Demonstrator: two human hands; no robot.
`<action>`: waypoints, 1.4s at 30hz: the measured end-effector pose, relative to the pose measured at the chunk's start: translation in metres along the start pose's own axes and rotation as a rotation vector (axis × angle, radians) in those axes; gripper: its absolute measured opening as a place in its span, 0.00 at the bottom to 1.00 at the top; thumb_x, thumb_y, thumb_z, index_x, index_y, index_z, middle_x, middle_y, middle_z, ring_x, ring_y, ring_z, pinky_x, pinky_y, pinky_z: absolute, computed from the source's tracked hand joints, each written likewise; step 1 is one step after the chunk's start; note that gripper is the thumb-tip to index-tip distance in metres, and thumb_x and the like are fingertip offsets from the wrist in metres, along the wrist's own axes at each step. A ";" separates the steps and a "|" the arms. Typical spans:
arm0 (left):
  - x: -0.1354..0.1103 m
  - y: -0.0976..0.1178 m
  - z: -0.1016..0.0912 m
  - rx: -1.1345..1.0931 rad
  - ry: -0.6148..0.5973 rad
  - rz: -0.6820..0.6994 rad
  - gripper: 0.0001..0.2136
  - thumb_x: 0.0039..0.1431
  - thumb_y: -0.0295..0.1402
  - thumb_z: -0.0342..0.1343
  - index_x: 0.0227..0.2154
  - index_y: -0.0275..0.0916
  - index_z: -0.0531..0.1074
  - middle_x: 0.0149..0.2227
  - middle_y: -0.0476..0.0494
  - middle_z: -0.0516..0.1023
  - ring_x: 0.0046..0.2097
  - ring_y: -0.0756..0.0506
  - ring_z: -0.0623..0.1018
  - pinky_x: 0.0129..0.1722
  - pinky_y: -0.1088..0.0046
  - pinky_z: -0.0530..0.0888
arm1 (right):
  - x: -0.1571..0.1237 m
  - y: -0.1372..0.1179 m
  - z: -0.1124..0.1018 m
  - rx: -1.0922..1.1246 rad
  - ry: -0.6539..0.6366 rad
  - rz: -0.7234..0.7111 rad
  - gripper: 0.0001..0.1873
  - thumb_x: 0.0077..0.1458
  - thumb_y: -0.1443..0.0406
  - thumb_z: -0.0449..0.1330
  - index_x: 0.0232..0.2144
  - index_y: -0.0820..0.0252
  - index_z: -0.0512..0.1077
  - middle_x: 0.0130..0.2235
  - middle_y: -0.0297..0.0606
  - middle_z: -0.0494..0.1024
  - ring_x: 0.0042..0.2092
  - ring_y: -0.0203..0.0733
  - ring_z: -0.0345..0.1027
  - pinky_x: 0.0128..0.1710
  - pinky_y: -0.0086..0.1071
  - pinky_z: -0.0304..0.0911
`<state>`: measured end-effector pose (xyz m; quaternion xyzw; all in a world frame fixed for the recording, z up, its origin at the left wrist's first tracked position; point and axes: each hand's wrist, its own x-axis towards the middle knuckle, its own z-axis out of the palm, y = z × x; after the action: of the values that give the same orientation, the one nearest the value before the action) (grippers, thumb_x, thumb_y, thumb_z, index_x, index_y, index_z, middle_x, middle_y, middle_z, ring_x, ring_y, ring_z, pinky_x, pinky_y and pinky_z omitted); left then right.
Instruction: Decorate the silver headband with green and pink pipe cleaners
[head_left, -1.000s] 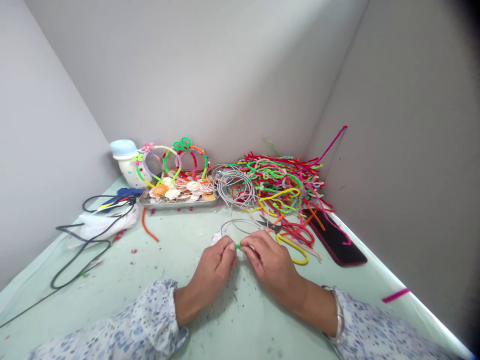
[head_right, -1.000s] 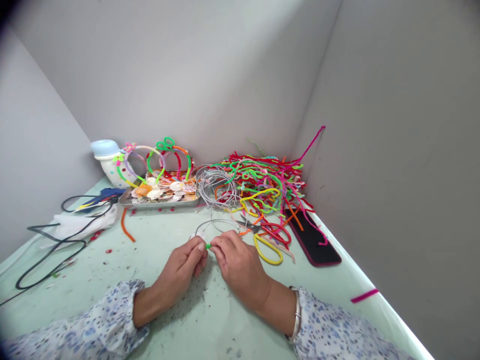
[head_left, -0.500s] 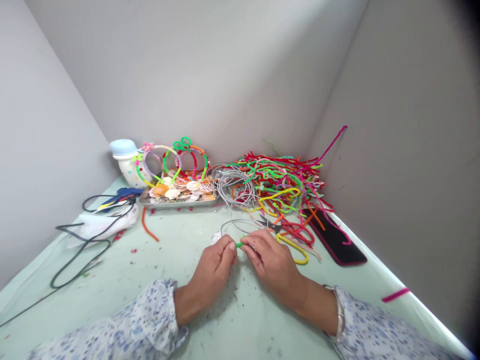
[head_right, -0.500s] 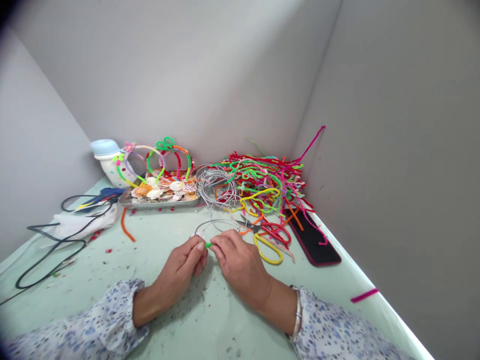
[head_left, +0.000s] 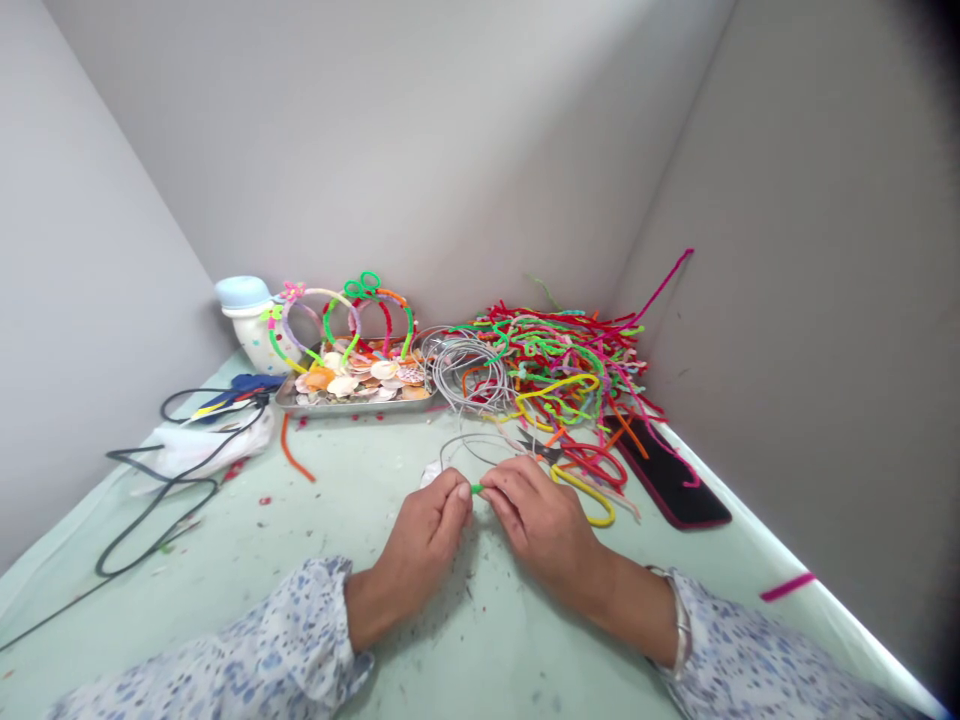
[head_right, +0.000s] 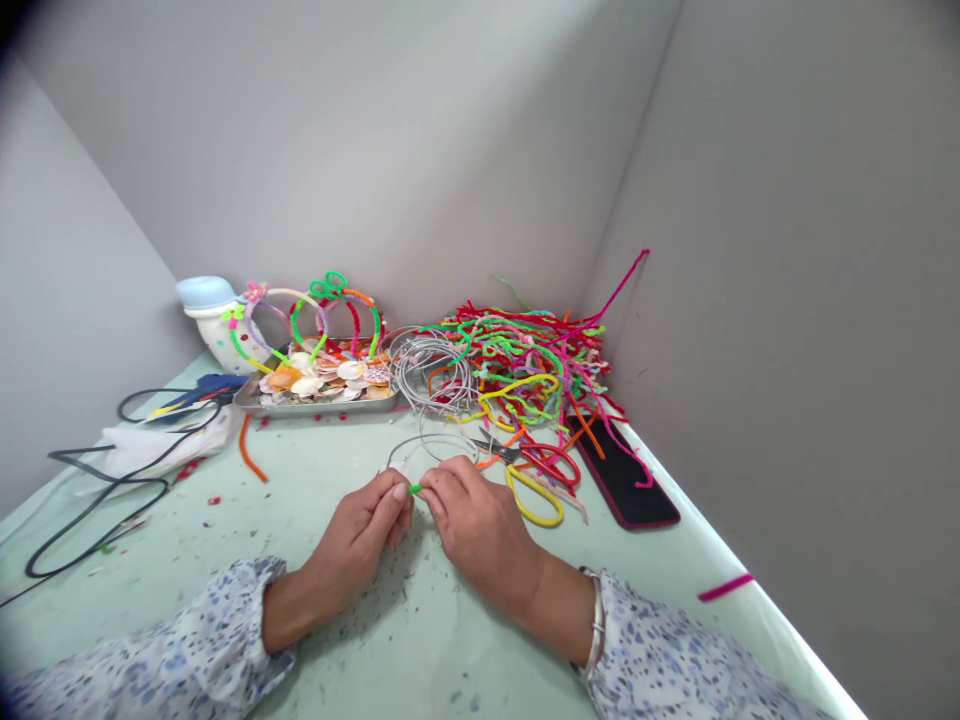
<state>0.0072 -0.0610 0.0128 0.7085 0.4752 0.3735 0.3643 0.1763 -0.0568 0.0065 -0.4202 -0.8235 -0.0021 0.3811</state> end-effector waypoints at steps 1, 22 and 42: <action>0.000 0.000 0.000 0.002 -0.001 0.004 0.16 0.67 0.39 0.40 0.24 0.40 0.62 0.20 0.53 0.63 0.25 0.48 0.64 0.28 0.72 0.60 | 0.000 0.000 -0.001 -0.001 -0.013 -0.001 0.08 0.64 0.66 0.51 0.39 0.59 0.70 0.38 0.40 0.75 0.38 0.39 0.72 0.38 0.30 0.67; 0.000 -0.002 0.000 0.046 -0.041 0.059 0.16 0.67 0.38 0.40 0.23 0.40 0.61 0.21 0.53 0.62 0.26 0.48 0.64 0.29 0.72 0.60 | 0.009 -0.001 -0.012 0.217 -0.280 0.172 0.04 0.61 0.69 0.50 0.36 0.59 0.64 0.34 0.37 0.74 0.34 0.40 0.68 0.34 0.32 0.62; 0.000 -0.003 -0.001 0.036 -0.059 0.037 0.16 0.67 0.38 0.40 0.24 0.40 0.61 0.21 0.53 0.62 0.26 0.48 0.64 0.29 0.72 0.59 | 0.022 0.004 -0.022 0.691 -0.573 0.695 0.10 0.61 0.60 0.53 0.32 0.58 0.69 0.12 0.24 0.65 0.15 0.30 0.56 0.16 0.21 0.50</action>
<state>0.0049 -0.0598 0.0109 0.7342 0.4579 0.3505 0.3584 0.1852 -0.0458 0.0348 -0.5013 -0.6601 0.5073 0.2359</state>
